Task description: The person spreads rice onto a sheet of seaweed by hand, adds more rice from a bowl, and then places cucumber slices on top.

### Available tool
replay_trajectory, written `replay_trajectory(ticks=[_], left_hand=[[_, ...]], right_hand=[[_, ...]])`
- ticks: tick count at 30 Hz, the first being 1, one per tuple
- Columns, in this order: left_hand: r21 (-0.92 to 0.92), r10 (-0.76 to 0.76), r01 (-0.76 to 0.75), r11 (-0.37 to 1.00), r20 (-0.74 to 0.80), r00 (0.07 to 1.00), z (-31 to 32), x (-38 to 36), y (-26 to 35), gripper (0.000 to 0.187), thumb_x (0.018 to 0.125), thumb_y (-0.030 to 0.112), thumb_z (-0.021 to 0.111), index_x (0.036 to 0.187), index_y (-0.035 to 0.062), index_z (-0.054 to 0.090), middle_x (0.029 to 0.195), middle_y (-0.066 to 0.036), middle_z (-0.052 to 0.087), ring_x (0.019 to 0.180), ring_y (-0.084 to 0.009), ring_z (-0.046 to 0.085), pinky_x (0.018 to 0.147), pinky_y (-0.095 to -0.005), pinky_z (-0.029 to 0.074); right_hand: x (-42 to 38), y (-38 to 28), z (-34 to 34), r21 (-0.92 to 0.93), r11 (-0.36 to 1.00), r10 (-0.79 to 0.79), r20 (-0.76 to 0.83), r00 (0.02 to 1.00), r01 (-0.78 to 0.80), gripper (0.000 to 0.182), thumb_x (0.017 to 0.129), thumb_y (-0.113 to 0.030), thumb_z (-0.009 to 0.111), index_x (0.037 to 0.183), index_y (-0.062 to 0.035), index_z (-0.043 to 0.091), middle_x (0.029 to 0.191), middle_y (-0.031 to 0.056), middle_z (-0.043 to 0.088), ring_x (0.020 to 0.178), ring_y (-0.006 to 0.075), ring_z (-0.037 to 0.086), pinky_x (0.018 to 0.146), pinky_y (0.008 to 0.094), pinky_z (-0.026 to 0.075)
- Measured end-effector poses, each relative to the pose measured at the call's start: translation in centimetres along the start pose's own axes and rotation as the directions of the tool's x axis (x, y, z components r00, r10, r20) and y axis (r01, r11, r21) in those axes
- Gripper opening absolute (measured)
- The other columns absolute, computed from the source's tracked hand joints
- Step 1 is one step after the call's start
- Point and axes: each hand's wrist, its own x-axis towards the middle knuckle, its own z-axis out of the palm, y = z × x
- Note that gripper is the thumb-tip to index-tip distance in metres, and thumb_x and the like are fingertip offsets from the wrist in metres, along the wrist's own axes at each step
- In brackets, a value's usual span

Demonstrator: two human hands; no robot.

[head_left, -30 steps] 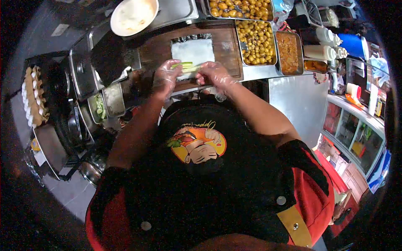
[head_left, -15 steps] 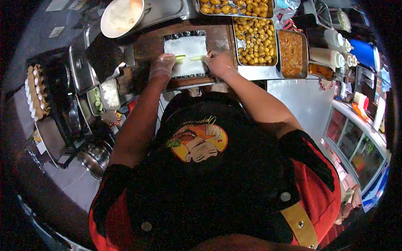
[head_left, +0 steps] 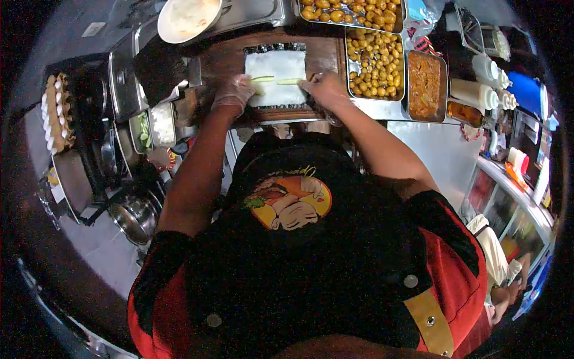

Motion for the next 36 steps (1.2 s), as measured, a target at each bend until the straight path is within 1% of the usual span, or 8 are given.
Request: replay_trajectory(ticks=[4, 7, 9, 12, 19, 26, 35, 36], left_hand=[[-0.149, -0.067, 0.074, 0.986, 0.048, 0.997, -0.1, -0.5, -0.5, 0.044, 0.094, 0.027, 0.083, 0.133, 0.0068, 0.075, 0.115, -0.014, 0.082, 0.107, -0.0261, 0.077, 0.097, -0.0407, 0.059], [-0.106, -0.113, 0.119, 0.987, 0.062, 0.992, -0.8, -0.8, -0.3, 0.039, 0.094, 0.025, 0.082, 0.128, 0.0081, 0.077, 0.112, -0.013, 0.082, 0.103, -0.0258, 0.077, 0.094, -0.0402, 0.059], [-0.06, -0.064, 0.066, 0.996, 0.044, 0.997, -1.0, -0.9, -0.2, 0.037, 0.094, 0.025, 0.082, 0.127, 0.0083, 0.078, 0.11, -0.012, 0.082, 0.102, -0.0253, 0.077, 0.093, -0.0403, 0.059], [-0.008, 0.048, -0.048, 0.999, -0.006, 0.999, -1.2, -2.2, -0.6, 0.033, 0.095, 0.025, 0.081, 0.123, 0.0079, 0.08, 0.108, -0.013, 0.082, 0.1, -0.0258, 0.077, 0.092, -0.0413, 0.059], [0.184, 0.148, -0.163, 0.969, 0.092, 0.985, -0.7, -2.3, 0.1, 0.026, 0.094, 0.017, 0.076, 0.116, 0.0062, 0.082, 0.111, -0.023, 0.081, 0.105, -0.0408, 0.077, 0.094, -0.0469, 0.059], [0.207, 0.365, -0.346, 0.915, -0.06, 0.929, -0.6, -3.7, -0.6, 0.026, 0.093, 0.018, 0.077, 0.114, 0.0045, 0.082, 0.108, -0.023, 0.08, 0.107, -0.0422, 0.076, 0.095, -0.0493, 0.058], [0.002, -0.054, 0.055, 0.999, 0.2, 0.978, 0.3, -2.6, -2.4, 0.032, 0.101, 0.02, 0.081, 0.127, 0.0053, 0.071, 0.122, -0.015, 0.073, 0.114, -0.0271, 0.07, 0.102, -0.0414, 0.058], [-0.226, -0.024, 0.07, 0.972, 0.199, 0.98, 3.1, -1.2, -6.0, 0.024, 0.102, 0.022, 0.077, 0.122, 0.0077, 0.076, 0.109, -0.015, 0.076, 0.099, -0.028, 0.072, 0.092, -0.0434, 0.058]], right_hand=[[-0.2, 1.3, -0.1, -0.02, 0.999, -0.046, -0.025, 0.999, 0.046, 0.057, 0.1, -0.056, 0.072, 0.127, -0.0062, 0.077, 0.122, 0.028, 0.078, 0.114, 0.0462, 0.075, 0.103, 0.0564, 0.059], [-1.1, 1.1, -0.1, -0.095, 0.95, -0.311, -0.172, 0.935, 0.298, 0.049, 0.101, -0.047, 0.073, 0.125, -0.0043, 0.073, 0.118, 0.0283, 0.077, 0.108, 0.0489, 0.075, 0.098, 0.0584, 0.059], [-1.4, 0.4, 0.0, -0.171, 0.901, -0.432, -0.282, 0.857, 0.398, 0.029, 0.099, -0.028, 0.08, 0.11, -0.0028, 0.07, 0.103, 0.0235, 0.077, 0.095, 0.0439, 0.074, 0.086, 0.0483, 0.059], [-1.1, -0.1, -0.4, -0.123, 0.921, -0.386, -0.175, 0.906, 0.369, 0.04, 0.102, -0.039, 0.073, 0.122, -0.0042, 0.07, 0.114, 0.0285, 0.077, 0.106, 0.0507, 0.074, 0.096, 0.0591, 0.059], [0.2, 1.6, -0.2, -0.033, 0.896, -0.441, -0.19, 0.877, 0.443, 0.033, 0.1, -0.035, 0.078, 0.117, -0.0068, 0.071, 0.107, 0.0253, 0.078, 0.101, 0.0485, 0.075, 0.091, 0.0539, 0.06], [1.0, 1.8, 0.0, -0.07, 0.9, -0.436, -0.199, 0.878, 0.431, 0.027, 0.099, -0.033, 0.08, 0.111, -0.0103, 0.072, 0.102, 0.0233, 0.078, 0.097, 0.0461, 0.075, 0.088, 0.052, 0.06], [1.0, 2.4, -0.5, -0.096, 0.877, -0.48, -0.163, 0.862, 0.47, 0.031, 0.099, -0.037, 0.081, 0.113, -0.0098, 0.074, 0.11, 0.0223, 0.078, 0.104, 0.0462, 0.074, 0.092, 0.0522, 0.06], [0.6, 2.0, -0.8, -0.097, 0.875, -0.484, -0.154, 0.862, 0.474, 0.032, 0.099, -0.037, 0.08, 0.114, -0.0097, 0.074, 0.113, 0.0223, 0.078, 0.107, 0.0455, 0.074, 0.094, 0.0515, 0.059]])
